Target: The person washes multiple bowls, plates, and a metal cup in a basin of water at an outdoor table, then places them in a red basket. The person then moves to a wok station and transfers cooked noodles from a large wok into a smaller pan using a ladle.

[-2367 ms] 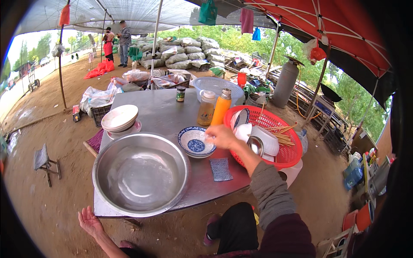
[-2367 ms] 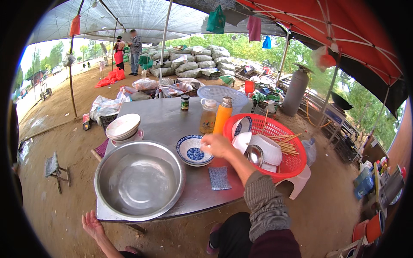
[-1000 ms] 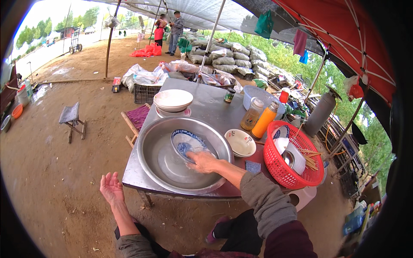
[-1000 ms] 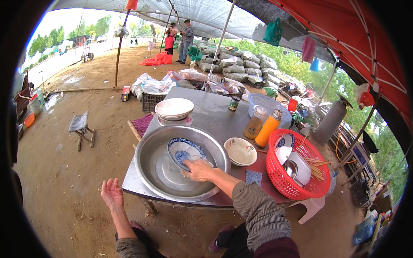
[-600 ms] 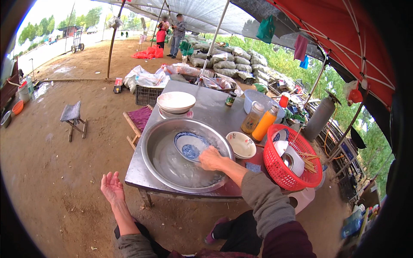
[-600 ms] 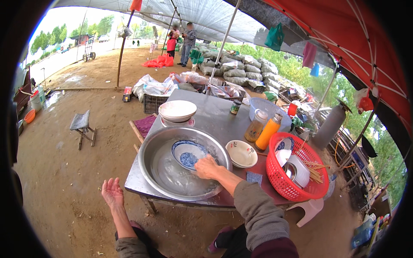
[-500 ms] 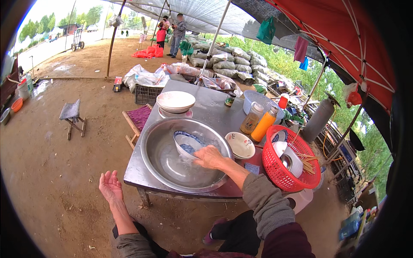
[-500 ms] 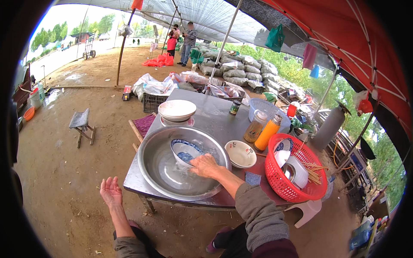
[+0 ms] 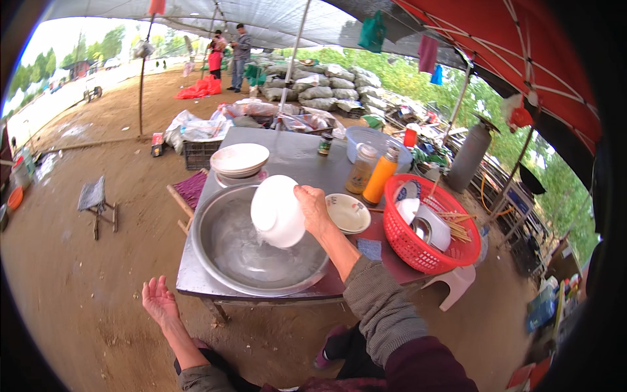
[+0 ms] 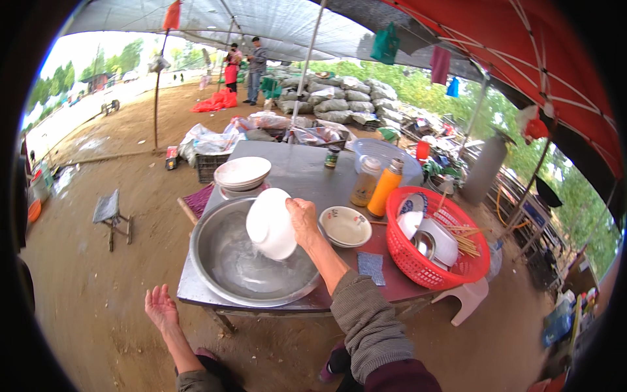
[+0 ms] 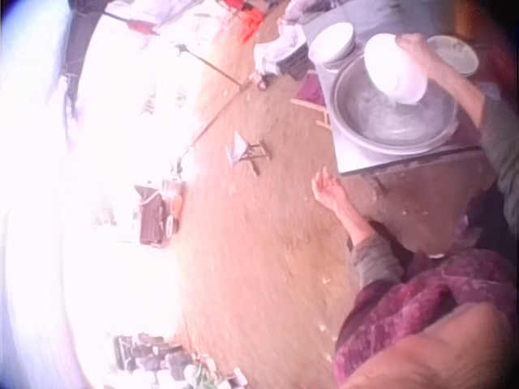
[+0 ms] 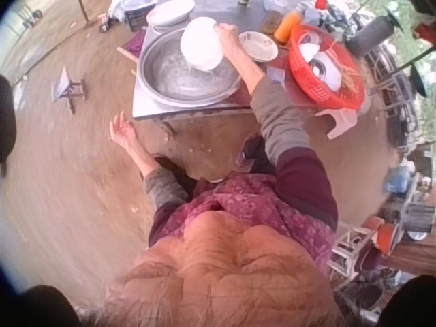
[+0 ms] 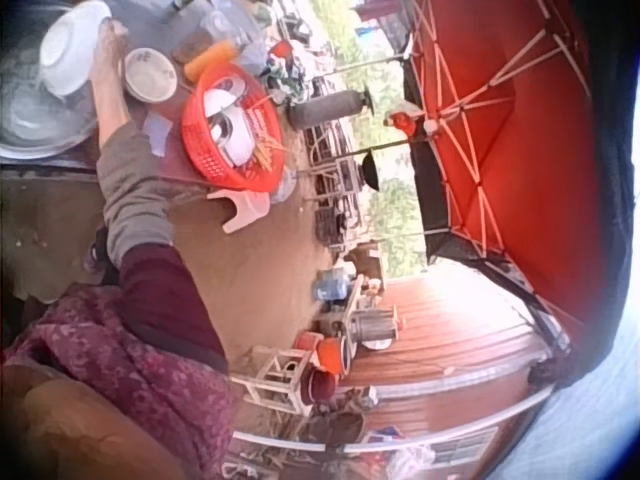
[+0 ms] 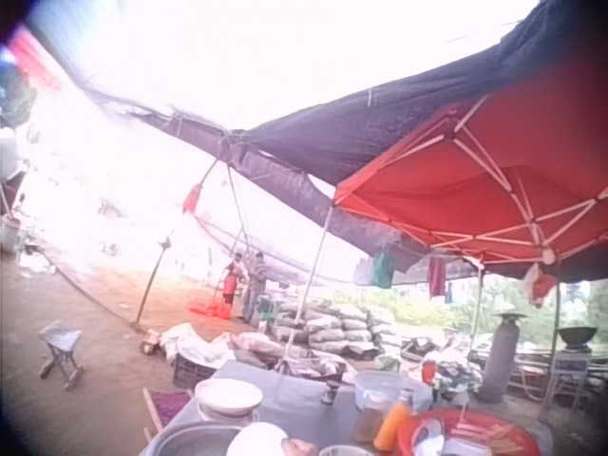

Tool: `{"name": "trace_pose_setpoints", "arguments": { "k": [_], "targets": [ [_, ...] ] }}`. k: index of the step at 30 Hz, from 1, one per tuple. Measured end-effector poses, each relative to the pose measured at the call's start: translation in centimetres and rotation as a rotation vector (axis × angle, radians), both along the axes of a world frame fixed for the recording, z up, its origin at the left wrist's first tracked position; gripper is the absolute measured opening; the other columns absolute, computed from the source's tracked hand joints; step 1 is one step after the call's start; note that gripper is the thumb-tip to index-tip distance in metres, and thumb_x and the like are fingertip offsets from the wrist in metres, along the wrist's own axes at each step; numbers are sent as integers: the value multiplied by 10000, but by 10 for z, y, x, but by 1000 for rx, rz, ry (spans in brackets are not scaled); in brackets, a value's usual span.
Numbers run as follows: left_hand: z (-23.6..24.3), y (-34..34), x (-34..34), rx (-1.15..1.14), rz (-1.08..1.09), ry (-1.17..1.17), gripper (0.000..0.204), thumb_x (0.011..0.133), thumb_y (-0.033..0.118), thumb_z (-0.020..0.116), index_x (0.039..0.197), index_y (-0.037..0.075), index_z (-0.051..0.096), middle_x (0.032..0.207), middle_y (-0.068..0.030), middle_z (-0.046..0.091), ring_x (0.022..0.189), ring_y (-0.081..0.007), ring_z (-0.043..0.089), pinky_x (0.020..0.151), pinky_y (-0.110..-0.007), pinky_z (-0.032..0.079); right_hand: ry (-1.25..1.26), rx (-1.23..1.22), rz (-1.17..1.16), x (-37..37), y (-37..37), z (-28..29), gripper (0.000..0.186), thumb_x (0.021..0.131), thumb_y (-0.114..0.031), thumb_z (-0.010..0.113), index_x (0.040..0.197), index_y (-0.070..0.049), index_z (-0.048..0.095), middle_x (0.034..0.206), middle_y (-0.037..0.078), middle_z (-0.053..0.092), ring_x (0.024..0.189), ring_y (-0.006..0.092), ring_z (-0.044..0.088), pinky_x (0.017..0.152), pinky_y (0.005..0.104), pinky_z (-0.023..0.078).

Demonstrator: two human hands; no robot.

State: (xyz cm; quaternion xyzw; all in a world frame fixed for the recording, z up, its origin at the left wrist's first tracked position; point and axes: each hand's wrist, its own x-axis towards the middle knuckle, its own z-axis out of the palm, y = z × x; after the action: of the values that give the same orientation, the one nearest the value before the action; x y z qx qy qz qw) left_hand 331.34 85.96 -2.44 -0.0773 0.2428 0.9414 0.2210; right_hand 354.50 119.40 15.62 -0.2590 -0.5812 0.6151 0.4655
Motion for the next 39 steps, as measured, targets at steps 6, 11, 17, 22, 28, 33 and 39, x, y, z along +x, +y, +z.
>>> {"name": "trace_pose_setpoints", "arguments": {
  "k": [6,11,17,22,28,33,39],
  "targets": [
    [-21,7,-10,66,-38,66,317,901,282,570,988,-22,587,943,-195,665,790,-218,678,468,-238,540,519,-59,-228,101,56,47,281,910,-213,564,1024,43,590,974,96,603,865,194,576,789,377,483],
    [-32,8,-15,-3,-39,56,332,896,286,586,1014,-24,582,974,-169,663,848,-233,678,491,-243,555,602,52,-450,258,85,89,327,910,-266,570,1034,36,591,992,126,630,856,213,610,789,407,503],
    [-45,15,-20,-87,-35,60,392,879,298,601,1082,-33,543,1022,-147,643,937,-235,655,547,-250,565,152,91,-917,421,100,67,418,896,-389,575,919,24,634,887,118,645,775,193,601,707,381,489],
    [-60,14,-34,-30,-127,202,433,889,289,542,1123,-73,501,1146,-252,568,930,-228,596,685,-299,522,-334,-9,-969,492,104,42,507,873,-494,557,899,6,640,849,105,642,747,201,590,675,391,465],
    [-52,19,-20,-145,29,115,415,905,254,495,1152,-79,485,1138,-263,561,1006,-316,568,766,-362,521,-1043,301,-972,490,123,19,567,819,-550,574,879,2,689,862,235,657,867,339,644,756,418,480],
    [-38,22,-11,-187,61,64,435,893,260,536,1168,-72,482,1146,-229,561,976,-304,595,664,-312,534,-1251,660,-1268,444,119,26,447,792,-468,636,757,-22,631,790,187,622,809,349,608,701,457,462],
    [-50,22,-23,-168,68,73,321,895,262,587,1055,-15,561,1049,-120,623,952,-253,645,516,-226,550,-734,1238,-645,297,88,43,175,702,-209,722,717,-80,605,773,98,585,765,298,572,669,406,457]
  ]
}}
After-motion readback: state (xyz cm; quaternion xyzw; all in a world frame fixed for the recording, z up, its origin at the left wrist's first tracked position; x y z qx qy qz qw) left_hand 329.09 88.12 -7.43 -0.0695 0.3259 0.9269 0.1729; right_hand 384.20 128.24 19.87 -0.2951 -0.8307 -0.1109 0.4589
